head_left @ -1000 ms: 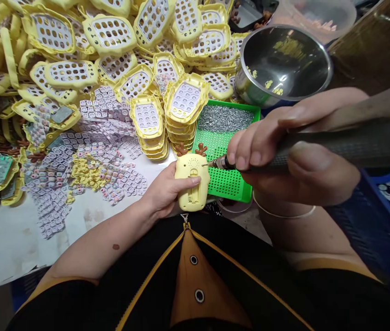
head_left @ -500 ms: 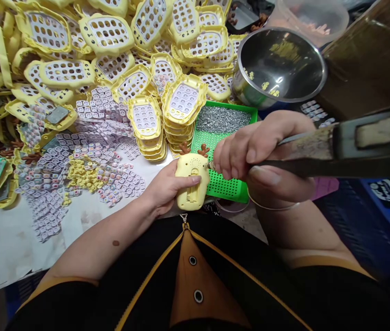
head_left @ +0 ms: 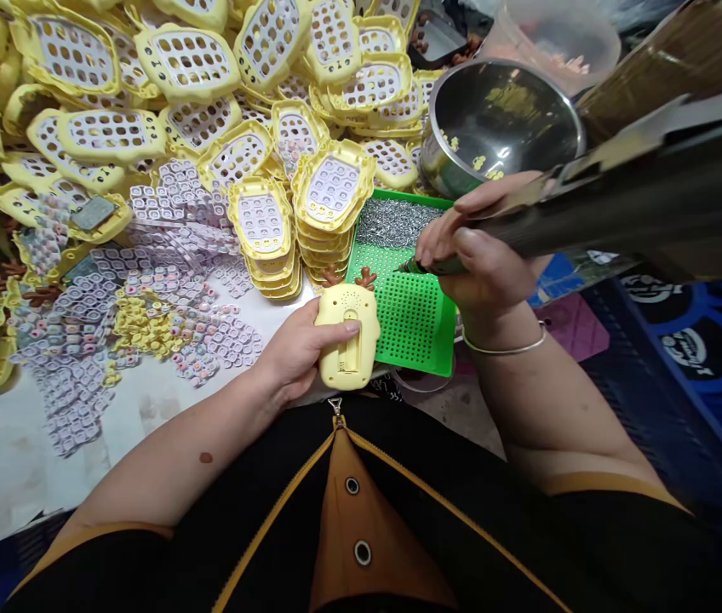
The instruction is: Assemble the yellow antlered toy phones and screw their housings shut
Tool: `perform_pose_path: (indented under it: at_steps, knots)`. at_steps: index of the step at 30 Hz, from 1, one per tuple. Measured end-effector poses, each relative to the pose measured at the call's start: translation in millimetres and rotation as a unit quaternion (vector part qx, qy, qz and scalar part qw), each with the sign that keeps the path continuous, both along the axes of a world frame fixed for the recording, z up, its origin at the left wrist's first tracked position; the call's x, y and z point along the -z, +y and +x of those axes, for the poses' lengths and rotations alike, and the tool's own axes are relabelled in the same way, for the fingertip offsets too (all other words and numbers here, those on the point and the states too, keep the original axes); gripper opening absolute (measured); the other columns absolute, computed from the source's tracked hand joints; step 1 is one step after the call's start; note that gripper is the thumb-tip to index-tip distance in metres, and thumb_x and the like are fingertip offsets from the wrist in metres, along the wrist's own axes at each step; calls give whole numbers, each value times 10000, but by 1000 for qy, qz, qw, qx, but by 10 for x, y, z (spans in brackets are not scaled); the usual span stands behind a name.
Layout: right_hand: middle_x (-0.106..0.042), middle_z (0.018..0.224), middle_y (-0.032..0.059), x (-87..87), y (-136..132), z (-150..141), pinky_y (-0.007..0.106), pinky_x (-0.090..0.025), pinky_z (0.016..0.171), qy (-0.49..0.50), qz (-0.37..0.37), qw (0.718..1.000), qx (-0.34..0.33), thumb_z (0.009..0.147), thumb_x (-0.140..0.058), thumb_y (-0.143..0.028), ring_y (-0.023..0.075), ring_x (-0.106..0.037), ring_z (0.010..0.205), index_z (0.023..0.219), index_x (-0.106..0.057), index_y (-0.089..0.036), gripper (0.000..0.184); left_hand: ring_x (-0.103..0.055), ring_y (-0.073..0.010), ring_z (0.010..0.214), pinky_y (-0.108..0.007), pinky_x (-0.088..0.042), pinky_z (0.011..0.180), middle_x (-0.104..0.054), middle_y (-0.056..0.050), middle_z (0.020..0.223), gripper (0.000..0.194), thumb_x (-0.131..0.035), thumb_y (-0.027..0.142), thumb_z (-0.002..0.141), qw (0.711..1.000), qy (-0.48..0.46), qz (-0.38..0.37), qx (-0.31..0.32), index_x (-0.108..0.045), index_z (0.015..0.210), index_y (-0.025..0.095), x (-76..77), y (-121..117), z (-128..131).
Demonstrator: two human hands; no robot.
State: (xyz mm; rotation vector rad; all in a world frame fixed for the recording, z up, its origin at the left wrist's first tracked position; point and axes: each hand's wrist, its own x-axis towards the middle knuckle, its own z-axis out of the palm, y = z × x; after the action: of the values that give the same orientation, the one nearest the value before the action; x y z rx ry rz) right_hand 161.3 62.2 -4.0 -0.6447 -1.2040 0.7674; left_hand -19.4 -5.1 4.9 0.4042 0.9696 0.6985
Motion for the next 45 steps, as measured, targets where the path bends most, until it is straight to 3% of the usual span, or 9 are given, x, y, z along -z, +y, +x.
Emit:
perform_pose_path:
  at_steps: [6,12,20,23,27,30,33,41,45]
  knots:
    - [-471,521,-78,216,39,50,284,-404,392,-26,-25,999,-18,714,-753,-552,113,-470,384,856,-623,-313,307,-684,-193,779,-339,-546,748,-742,-80,932,479,-780,111,665,1000,-7,-4,1,-638,1122,140,-4,-10,-6]
    - [-487,557,-79,280,71,68,259,-410,396,-29,-26,998,-54,737,-755,-492,107,-499,420,904,-647,-310,270,-691,-195,786,-341,-556,751,-739,-86,952,545,-777,124,685,1000,-9,-8,9,-607,1202,145,-12,-10,-11]
    - [-508,548,-67,296,74,58,273,-438,401,-37,-33,996,-73,714,-797,-485,115,-520,420,867,-670,-298,274,-686,-187,763,-323,-557,732,-746,-96,923,457,-803,132,651,1000,-6,-1,2,-641,1078,118,11,-26,-20]
    - [-512,541,-67,212,49,34,266,-435,389,-36,-27,997,-58,721,-784,-493,114,-519,411,864,-664,-291,275,-689,-187,738,-324,-558,720,-749,-95,886,427,-797,127,652,1000,-6,-6,0,-651,1054,111,17,-38,-20]
    - [-512,512,-72,-153,-108,-33,261,-414,360,31,41,998,-21,724,-774,-387,106,-477,373,814,-677,-292,162,-695,-190,729,-326,-554,712,-751,-90,870,381,-766,109,684,1000,-1,-11,-7,-657,1049,119,22,-49,3]
    - [-514,498,-73,-481,-284,-115,289,-457,398,46,43,995,-79,753,-762,-337,119,-488,377,770,-664,-283,114,-699,-201,747,-351,-558,736,-749,-95,880,341,-746,99,702,1000,-1,-5,-7,-659,1031,117,23,-53,25]
    - [-532,508,-69,-657,-404,-225,307,-471,402,38,24,987,-155,772,-762,-328,128,-502,377,766,-636,-269,139,-694,-189,758,-347,-554,753,-741,-80,894,334,-738,85,704,1000,-8,1,-13,-659,1026,126,15,-63,39]
    - [-575,560,-47,-536,-360,-427,305,-419,370,85,29,977,-191,768,-727,-246,135,-549,418,890,-705,-210,129,-668,-164,740,-314,-522,744,-724,-54,890,368,-742,79,679,1000,12,17,-13,-644,1027,142,-28,-89,55]
    - [-551,544,-60,-461,-291,-428,297,-417,359,51,32,971,-230,765,-738,-281,134,-553,407,819,-653,-242,108,-670,-180,778,-333,-513,777,-719,-51,896,351,-742,97,668,999,26,31,-5,-649,1003,149,-19,-82,68]
